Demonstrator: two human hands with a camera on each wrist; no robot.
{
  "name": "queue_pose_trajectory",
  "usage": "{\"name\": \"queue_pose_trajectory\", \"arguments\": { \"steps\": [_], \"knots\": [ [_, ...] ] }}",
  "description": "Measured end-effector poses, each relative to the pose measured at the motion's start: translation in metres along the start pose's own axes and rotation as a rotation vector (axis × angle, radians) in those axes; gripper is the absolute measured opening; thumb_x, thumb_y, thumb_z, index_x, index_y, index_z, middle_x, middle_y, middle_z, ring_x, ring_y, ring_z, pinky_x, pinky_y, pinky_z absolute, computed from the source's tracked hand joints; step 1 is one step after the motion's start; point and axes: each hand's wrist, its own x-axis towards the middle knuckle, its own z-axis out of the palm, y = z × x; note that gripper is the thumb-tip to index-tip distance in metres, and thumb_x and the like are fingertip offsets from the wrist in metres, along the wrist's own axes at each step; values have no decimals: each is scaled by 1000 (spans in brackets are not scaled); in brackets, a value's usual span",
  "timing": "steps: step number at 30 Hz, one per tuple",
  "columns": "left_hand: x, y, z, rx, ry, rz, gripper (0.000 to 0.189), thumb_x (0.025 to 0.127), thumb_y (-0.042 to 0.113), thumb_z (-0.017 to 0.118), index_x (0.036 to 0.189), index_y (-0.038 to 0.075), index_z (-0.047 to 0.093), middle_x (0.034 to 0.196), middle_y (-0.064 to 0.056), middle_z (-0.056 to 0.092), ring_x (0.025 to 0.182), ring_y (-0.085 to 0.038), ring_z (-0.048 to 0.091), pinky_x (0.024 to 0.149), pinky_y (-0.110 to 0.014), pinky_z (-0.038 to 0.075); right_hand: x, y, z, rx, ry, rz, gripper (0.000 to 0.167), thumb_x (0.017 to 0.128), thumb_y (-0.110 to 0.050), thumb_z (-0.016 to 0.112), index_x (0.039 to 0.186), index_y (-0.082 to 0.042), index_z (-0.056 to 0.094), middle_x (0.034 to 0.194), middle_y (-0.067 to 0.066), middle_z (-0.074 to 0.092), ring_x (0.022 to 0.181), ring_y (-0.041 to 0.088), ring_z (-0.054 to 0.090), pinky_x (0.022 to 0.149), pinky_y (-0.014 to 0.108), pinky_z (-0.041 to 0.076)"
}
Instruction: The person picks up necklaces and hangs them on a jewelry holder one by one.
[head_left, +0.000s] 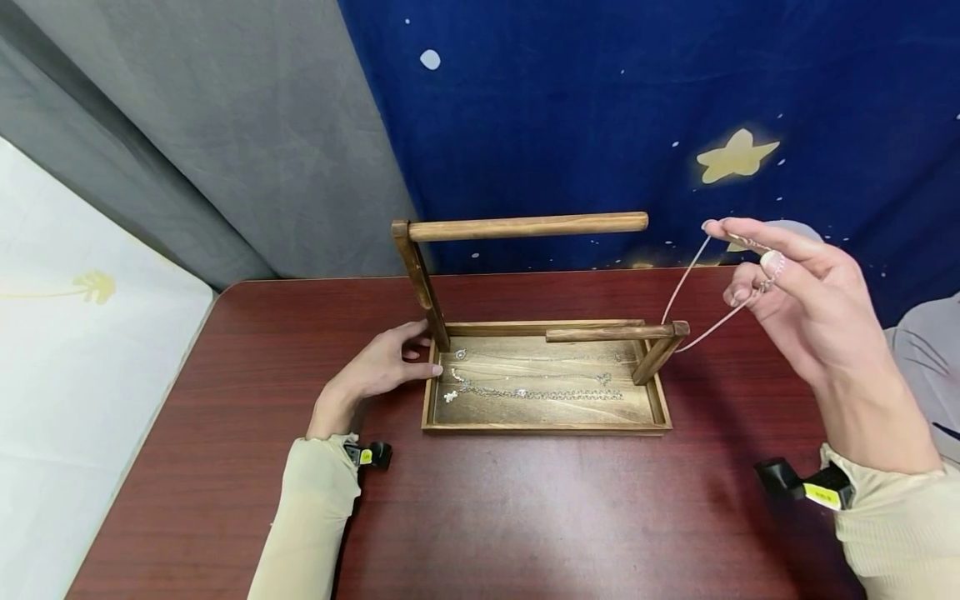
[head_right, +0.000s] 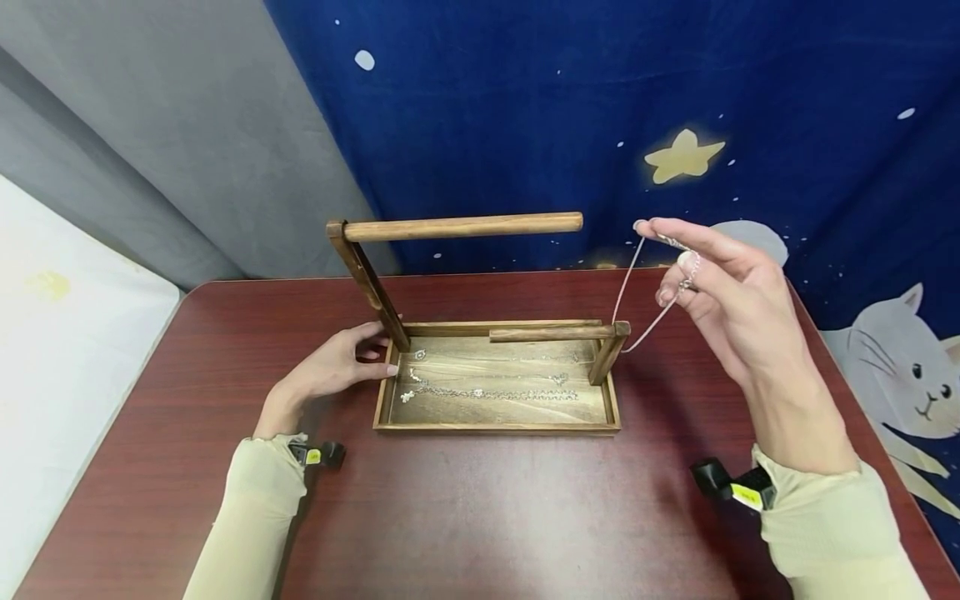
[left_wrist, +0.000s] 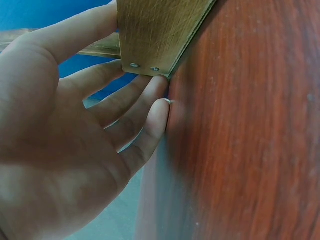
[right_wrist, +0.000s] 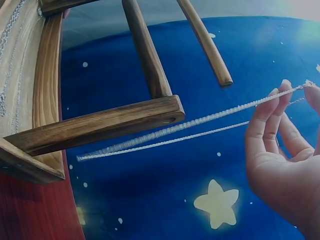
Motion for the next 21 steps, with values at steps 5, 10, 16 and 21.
{"name": "queue_pose_trajectory", "arguments": {
  "steps": [5, 10, 16, 21],
  "knots": [
    [0, 0, -1, 1, 3, -2, 70, 86, 16, 79, 146, 1, 46, 129, -16, 60, 117, -29, 59, 96, -42, 50, 7, 0, 0, -28, 24, 15, 38, 99, 17, 30, 135, 23, 43, 135, 36, 51, 72, 31, 64, 71, 36, 51],
    [0, -1, -1, 16, 6, -9, 72, 86, 18, 80, 147, 2, 45, 130, -16, 60, 117, -29, 59, 97, -44, 48, 13, 2, 2, -66, 34, 31, 39, 99, 18, 31, 136, 22, 43, 136, 35, 50, 73, 29, 65, 71, 34, 51],
    [-1, -2, -1, 14, 8, -2, 73, 86, 20, 79, 147, -1, 43, 130, -18, 60, 117, -32, 59, 98, -46, 47, 20, 6, 5, -79, 33, 50, 39, 99, 18, 32, 136, 21, 44, 137, 34, 50, 74, 29, 66, 71, 34, 53],
    [-1, -2, -1, 9, 7, -7, 74, 86, 19, 79, 147, -1, 43, 130, -18, 60, 117, -31, 59, 98, -46, 47, 24, 10, 11, -68, 69, 65, 39, 97, 22, 36, 134, 21, 46, 135, 34, 52, 70, 27, 65, 66, 31, 55]
  ]
}}
